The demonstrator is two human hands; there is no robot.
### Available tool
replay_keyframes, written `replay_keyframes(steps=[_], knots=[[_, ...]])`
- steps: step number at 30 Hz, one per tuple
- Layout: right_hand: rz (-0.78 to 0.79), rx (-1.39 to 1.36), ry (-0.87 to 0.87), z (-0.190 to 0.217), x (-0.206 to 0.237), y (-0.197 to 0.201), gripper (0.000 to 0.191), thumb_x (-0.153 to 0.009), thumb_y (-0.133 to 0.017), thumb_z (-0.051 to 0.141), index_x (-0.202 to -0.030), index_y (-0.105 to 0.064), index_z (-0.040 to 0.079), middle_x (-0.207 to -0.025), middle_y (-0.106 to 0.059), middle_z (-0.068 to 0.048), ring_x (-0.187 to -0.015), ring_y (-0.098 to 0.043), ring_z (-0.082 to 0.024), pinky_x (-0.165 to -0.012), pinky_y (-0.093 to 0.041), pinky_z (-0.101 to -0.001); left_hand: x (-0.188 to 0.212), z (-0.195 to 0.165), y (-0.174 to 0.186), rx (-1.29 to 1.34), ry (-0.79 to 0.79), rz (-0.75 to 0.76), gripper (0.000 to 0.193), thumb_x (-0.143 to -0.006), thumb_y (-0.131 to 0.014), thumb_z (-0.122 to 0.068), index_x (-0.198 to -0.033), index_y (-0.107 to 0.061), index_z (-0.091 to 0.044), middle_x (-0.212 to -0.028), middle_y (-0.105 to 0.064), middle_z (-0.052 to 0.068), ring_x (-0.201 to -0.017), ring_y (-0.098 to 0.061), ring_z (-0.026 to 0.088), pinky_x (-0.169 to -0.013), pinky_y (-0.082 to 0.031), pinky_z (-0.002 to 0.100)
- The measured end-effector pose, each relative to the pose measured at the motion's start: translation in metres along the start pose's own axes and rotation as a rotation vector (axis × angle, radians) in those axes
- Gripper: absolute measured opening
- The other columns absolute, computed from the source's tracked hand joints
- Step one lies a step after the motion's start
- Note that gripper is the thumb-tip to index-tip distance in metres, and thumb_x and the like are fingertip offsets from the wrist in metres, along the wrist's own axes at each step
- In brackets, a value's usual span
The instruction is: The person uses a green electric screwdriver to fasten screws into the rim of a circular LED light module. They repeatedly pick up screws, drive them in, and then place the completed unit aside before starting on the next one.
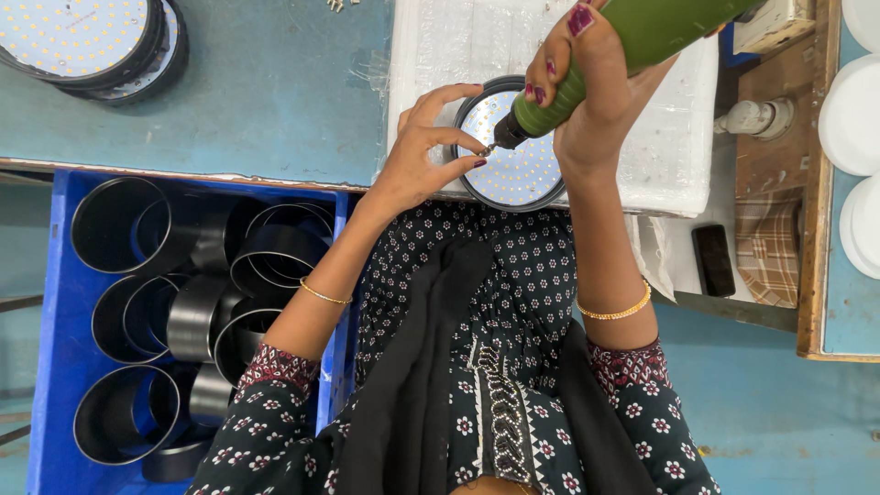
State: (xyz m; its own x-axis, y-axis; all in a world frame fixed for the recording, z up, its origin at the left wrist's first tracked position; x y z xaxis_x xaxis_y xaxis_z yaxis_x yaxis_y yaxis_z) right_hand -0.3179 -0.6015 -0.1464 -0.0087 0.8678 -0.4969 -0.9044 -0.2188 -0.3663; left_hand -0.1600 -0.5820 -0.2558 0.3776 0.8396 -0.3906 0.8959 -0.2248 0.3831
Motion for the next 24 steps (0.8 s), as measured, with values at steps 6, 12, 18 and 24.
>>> replay_keyframes(steps=[6, 12, 18, 24], knots=[[0.000, -0.019, 0.002, -0.001, 0.001, -0.001, 0.014, -0.113, -0.060, 0.007, -0.113, -0.048, 0.000, -0.072, -0.050, -0.014, -0.051, -0.047, -0.021, -0.049, -0.043, -0.0332, -0.002, 0.000, 0.000, 0.015, 0.026, -0.002, 0.011, -0.080, -0.085, -0.021, -0.088, -0.081, -0.014, -0.152, -0.054, 0.004, -0.148, -0.041, 0.027, -0.123, -0.023, 0.047], [0.016, -0.010, -0.026, -0.017, 0.018, -0.005, 0.014, -0.113, -0.060, 0.004, -0.113, -0.047, -0.001, -0.071, -0.050, -0.013, -0.054, -0.050, -0.020, -0.052, -0.045, -0.0322, 0.007, 0.000, -0.004, -0.036, 0.056, 0.003, 0.011, -0.080, -0.085, -0.021, -0.088, -0.082, -0.014, -0.158, -0.047, 0.006, -0.153, -0.032, 0.032, -0.124, -0.021, 0.048], [0.044, 0.094, -0.019, -0.035, 0.025, -0.014, 0.016, -0.110, -0.060, -0.004, -0.104, -0.046, -0.001, -0.072, -0.050, -0.010, -0.052, -0.050, -0.017, -0.048, -0.044, -0.0290, 0.022, -0.002, -0.013, -0.183, 0.076, 0.029, 0.018, -0.084, -0.072, -0.011, -0.098, -0.083, -0.010, -0.164, -0.038, 0.011, -0.156, -0.023, 0.036, -0.121, -0.016, 0.050], [0.039, 0.117, 0.005, -0.032, 0.026, -0.018, 0.016, -0.109, -0.061, -0.006, -0.102, -0.047, -0.003, -0.076, -0.051, -0.010, -0.053, -0.052, -0.016, -0.048, -0.044, -0.0287, 0.024, -0.002, -0.017, -0.208, 0.097, 0.030, 0.020, -0.084, -0.069, -0.010, -0.099, -0.083, -0.008, -0.164, -0.038, 0.011, -0.156, -0.024, 0.034, -0.120, -0.017, 0.049]])
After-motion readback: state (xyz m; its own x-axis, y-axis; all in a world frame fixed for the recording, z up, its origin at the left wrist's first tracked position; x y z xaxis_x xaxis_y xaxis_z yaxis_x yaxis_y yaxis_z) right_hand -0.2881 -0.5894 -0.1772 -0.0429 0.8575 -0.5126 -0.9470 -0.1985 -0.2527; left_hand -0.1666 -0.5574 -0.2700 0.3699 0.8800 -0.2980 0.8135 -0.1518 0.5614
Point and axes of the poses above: each hand's wrist, its own x-axis away from the middle knuckle, its own y-axis out of the back of the hand, z = x × y, the point moved 10 cm from there along -x, towards the middle knuckle
